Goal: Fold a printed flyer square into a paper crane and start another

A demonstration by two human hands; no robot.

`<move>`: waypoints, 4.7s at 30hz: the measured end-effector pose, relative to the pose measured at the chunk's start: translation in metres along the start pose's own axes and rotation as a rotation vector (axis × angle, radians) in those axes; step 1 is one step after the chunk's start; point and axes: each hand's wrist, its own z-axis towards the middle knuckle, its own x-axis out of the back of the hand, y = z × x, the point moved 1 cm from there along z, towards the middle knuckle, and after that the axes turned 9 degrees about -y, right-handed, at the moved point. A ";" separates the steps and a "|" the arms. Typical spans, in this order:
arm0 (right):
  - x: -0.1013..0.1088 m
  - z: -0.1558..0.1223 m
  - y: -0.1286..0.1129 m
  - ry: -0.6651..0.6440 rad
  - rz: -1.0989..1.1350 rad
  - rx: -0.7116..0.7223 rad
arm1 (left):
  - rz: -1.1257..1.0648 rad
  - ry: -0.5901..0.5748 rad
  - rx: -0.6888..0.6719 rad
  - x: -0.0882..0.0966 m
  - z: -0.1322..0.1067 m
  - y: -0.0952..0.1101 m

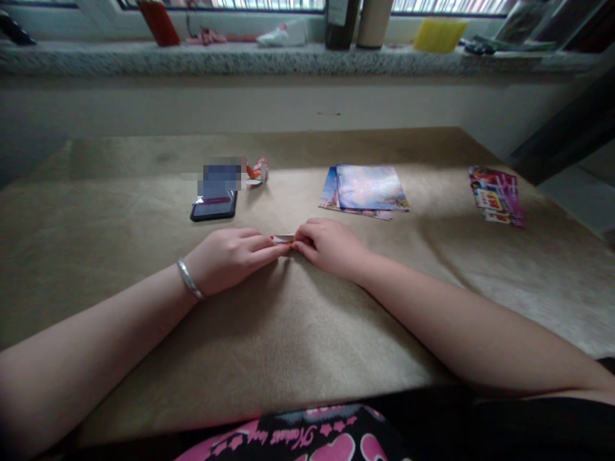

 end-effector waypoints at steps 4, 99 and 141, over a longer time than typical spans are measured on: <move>-0.001 0.001 0.002 0.014 0.055 -0.007 | 0.012 -0.001 -0.007 -0.001 0.001 0.002; 0.009 -0.015 -0.012 0.039 -0.527 0.193 | -0.186 -0.103 0.212 0.003 0.010 0.007; 0.017 -0.029 0.010 0.044 -0.329 0.206 | -0.344 -0.091 0.064 0.000 -0.001 -0.012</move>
